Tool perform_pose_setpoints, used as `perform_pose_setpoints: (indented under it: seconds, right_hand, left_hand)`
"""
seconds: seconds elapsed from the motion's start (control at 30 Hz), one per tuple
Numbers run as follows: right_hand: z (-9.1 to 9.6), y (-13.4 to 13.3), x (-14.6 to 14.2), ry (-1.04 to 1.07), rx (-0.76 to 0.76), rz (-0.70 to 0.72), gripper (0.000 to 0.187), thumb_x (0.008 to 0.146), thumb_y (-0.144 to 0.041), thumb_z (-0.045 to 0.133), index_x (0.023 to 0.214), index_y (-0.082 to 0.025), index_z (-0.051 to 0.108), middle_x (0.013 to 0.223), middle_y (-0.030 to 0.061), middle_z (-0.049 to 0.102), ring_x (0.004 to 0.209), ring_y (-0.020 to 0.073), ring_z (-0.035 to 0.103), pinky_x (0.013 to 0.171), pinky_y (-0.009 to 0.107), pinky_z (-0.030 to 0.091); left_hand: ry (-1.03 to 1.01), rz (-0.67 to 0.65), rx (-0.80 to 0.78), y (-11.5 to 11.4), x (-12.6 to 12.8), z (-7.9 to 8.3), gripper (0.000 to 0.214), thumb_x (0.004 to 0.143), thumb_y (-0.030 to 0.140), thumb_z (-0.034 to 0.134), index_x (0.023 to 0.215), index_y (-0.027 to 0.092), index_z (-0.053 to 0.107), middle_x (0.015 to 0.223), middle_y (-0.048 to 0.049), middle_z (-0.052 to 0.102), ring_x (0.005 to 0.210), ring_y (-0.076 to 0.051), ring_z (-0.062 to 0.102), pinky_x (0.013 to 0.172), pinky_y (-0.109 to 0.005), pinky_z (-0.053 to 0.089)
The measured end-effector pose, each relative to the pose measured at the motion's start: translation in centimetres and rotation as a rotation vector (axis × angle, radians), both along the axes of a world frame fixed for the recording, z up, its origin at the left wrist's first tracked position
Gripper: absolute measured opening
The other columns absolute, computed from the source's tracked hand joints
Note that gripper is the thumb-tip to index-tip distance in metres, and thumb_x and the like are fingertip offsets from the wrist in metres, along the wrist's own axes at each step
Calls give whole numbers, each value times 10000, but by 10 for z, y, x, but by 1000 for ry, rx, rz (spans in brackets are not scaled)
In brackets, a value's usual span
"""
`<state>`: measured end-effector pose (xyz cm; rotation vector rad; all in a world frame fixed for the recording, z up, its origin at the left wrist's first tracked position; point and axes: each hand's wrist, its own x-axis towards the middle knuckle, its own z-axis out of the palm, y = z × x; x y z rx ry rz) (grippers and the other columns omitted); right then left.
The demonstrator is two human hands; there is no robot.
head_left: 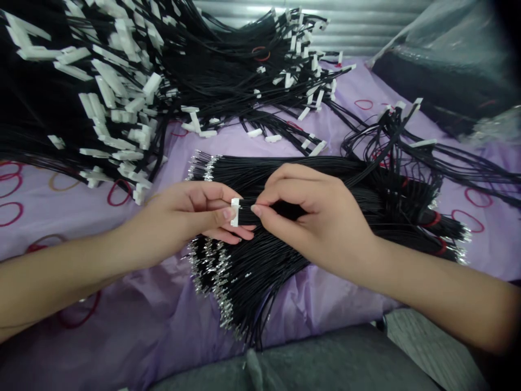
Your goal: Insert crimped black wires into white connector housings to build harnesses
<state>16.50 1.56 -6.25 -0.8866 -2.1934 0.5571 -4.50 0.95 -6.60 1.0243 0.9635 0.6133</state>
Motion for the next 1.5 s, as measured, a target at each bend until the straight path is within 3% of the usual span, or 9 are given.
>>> perform_pose_setpoints:
  seconds: [0.2,0.4,0.5,0.67,0.8,0.97,1.2,1.37,1.5]
  right_hand:
    - [-7,3,-5,35,10,31,146,873,-103,648,731,-129,676,764,16,621,717,95,569,647,221,447]
    - [-9,3,-4,-10,31,17,134,882,-114,633,750,-119,654,766,17,603,713,99,556,645,231,445]
    - [-8,2,-1,-62,147,25,86,903,-126,603,839,-114,659,845,48,618,794,131,567,709,265,475]
    - [-3,3,5,-229,410,40,216,960,-142,503,843,-141,685,902,78,602,855,184,526,745,345,440]
    - [-2,4,7,-307,430,56,241,974,-168,510,859,-136,720,896,80,608,837,195,511,742,374,391]
    - [-6,4,7,-252,455,36,220,969,-165,531,840,-143,708,882,70,619,830,185,521,740,359,396]
    - [-7,4,7,-207,372,-2,186,951,-167,546,849,-136,699,903,86,639,873,206,570,767,375,443]
    - [-3,-2,3,-213,195,-67,62,888,-143,626,873,-138,686,920,77,629,884,212,572,776,375,449]
    - [5,-7,0,-203,22,-86,68,867,-114,638,810,-142,662,880,48,614,863,191,560,770,360,422]
  left_hand:
    - [8,19,71,-5,3,3,46,865,170,718,821,167,709,760,-9,784,796,-150,774,693,-148,619]
    - [-6,15,22,-2,0,1,41,866,134,704,824,139,704,746,-11,780,804,-168,781,705,-176,631]
    - [-17,29,-24,0,0,0,12,864,155,705,862,146,713,794,-40,802,801,-185,787,695,-201,641]
    - [-54,40,-48,1,1,0,39,842,120,720,826,155,721,741,-11,788,820,-212,791,689,-214,649]
    - [-47,41,-43,2,1,0,70,833,96,729,809,162,727,720,14,779,806,-205,792,673,-187,642]
    - [-64,31,-62,1,-1,0,59,841,116,735,812,166,726,724,14,778,841,-226,790,696,-214,651]
    - [-43,17,-66,2,-2,0,66,866,118,702,823,166,720,770,-25,800,849,-217,790,708,-220,651]
    - [-19,-9,-6,1,-2,-5,19,887,173,699,892,178,716,819,-40,809,844,-205,788,703,-211,646]
    - [37,14,72,-2,1,0,25,880,145,692,873,164,705,798,-24,798,825,-178,783,691,-177,636]
